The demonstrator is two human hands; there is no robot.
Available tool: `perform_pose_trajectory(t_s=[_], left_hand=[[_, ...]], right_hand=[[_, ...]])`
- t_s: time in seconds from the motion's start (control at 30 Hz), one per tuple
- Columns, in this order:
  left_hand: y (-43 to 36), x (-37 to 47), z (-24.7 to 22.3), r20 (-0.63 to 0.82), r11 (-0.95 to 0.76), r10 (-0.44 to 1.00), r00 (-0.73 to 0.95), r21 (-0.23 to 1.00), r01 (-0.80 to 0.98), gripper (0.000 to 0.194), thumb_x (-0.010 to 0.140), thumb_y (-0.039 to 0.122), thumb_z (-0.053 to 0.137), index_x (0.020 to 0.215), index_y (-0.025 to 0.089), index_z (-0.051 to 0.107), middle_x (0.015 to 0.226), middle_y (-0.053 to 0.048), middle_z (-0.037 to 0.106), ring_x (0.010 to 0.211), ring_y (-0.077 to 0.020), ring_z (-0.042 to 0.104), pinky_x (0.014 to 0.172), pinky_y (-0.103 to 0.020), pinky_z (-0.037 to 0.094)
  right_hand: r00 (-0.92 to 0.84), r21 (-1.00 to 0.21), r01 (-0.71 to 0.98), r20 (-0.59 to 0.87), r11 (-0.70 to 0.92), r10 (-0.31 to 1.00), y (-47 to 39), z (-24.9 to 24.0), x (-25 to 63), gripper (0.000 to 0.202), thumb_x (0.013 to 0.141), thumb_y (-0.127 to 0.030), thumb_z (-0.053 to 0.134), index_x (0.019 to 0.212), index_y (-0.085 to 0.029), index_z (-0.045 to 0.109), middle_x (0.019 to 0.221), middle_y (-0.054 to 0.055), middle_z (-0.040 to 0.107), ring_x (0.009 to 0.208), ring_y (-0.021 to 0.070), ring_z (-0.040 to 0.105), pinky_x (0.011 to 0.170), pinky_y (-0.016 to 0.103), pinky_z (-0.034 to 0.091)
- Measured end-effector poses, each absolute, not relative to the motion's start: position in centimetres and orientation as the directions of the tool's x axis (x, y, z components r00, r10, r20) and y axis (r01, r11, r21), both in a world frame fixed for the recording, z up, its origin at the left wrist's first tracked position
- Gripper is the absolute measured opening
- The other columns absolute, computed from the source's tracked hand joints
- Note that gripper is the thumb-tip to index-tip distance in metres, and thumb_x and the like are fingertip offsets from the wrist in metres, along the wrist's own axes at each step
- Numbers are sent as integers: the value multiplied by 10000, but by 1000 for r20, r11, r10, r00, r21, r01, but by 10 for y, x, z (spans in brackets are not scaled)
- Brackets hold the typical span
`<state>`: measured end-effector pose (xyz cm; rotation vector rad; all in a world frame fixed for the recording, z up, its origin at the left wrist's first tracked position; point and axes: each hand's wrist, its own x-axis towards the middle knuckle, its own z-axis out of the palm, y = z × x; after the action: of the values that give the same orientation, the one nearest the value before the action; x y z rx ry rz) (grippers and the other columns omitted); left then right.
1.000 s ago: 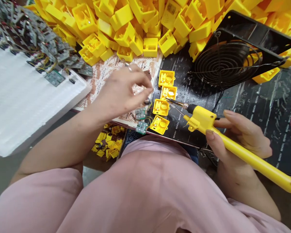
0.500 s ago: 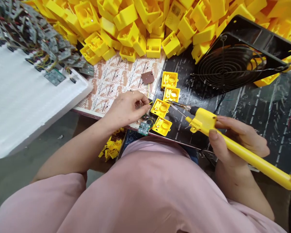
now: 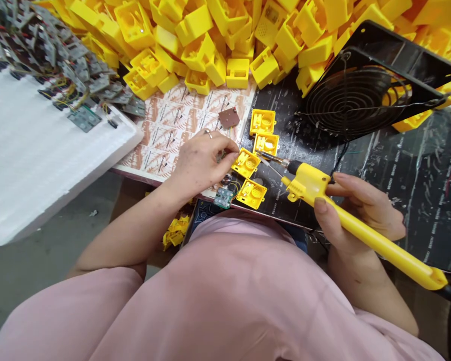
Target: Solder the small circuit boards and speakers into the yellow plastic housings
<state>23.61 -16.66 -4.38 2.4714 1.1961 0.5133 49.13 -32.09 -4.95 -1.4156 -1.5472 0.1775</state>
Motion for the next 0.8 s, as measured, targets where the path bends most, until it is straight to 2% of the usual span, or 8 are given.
perform_pose_trajectory(t_s=[0.13, 0.23, 0.4, 0.5, 0.63, 0.8], left_hand=[[-164, 245, -44, 182, -676, 732, 657, 316, 666, 247, 964, 259, 546, 893, 193, 773, 895, -59, 756, 913, -242, 693, 890, -411, 552], [-164, 245, -45, 212, -718, 695, 687, 230, 656, 286, 982, 257, 521, 857, 187, 768, 876, -75, 755, 915, -261, 693, 878, -429, 547], [-163, 239, -51, 247, -712, 702, 668, 268, 649, 239, 988, 268, 542, 985, 209, 773, 893, -46, 775, 890, -238, 703, 895, -411, 555], [-164, 240, -52, 261, -733, 680, 685, 214, 646, 248, 991, 251, 525, 920, 203, 758, 857, -54, 762, 868, -235, 701, 868, -402, 561], [-166, 245, -50, 302, -768, 624, 721, 66, 637, 288, 988, 216, 499, 828, 182, 736, 812, -76, 740, 838, -250, 695, 804, -409, 559], [-167, 249, -47, 299, -787, 588, 752, -5, 617, 295, 982, 177, 498, 818, 159, 743, 821, -106, 741, 868, -270, 692, 774, -418, 565]], right_hand=[[128, -597, 693, 654, 405, 746, -317, -50, 484, 565, 821, -227, 864, 1346, -346, 693, 984, -7, 822, 673, 193, 761, 514, 309, 610], [106, -586, 661, 691, 469, 715, -314, -52, 481, 561, 799, -209, 881, 1320, -313, 702, 945, 5, 820, 666, 193, 764, 527, 300, 627], [137, -596, 670, 685, 442, 716, -316, -54, 480, 576, 808, -211, 869, 1341, -341, 689, 949, -5, 818, 662, 210, 766, 506, 323, 621], [141, -594, 710, 647, 379, 749, -318, -51, 478, 547, 824, -232, 864, 1333, -332, 689, 975, -1, 821, 671, 197, 769, 518, 305, 620], [125, -613, 690, 625, 385, 770, -316, -46, 473, 453, 830, -227, 861, 1249, -307, 710, 940, 7, 821, 674, 215, 776, 532, 320, 642], [52, -579, 673, 658, 461, 751, -310, -42, 470, 305, 791, -146, 873, 1019, -259, 706, 806, -13, 789, 628, 190, 759, 469, 265, 597]])
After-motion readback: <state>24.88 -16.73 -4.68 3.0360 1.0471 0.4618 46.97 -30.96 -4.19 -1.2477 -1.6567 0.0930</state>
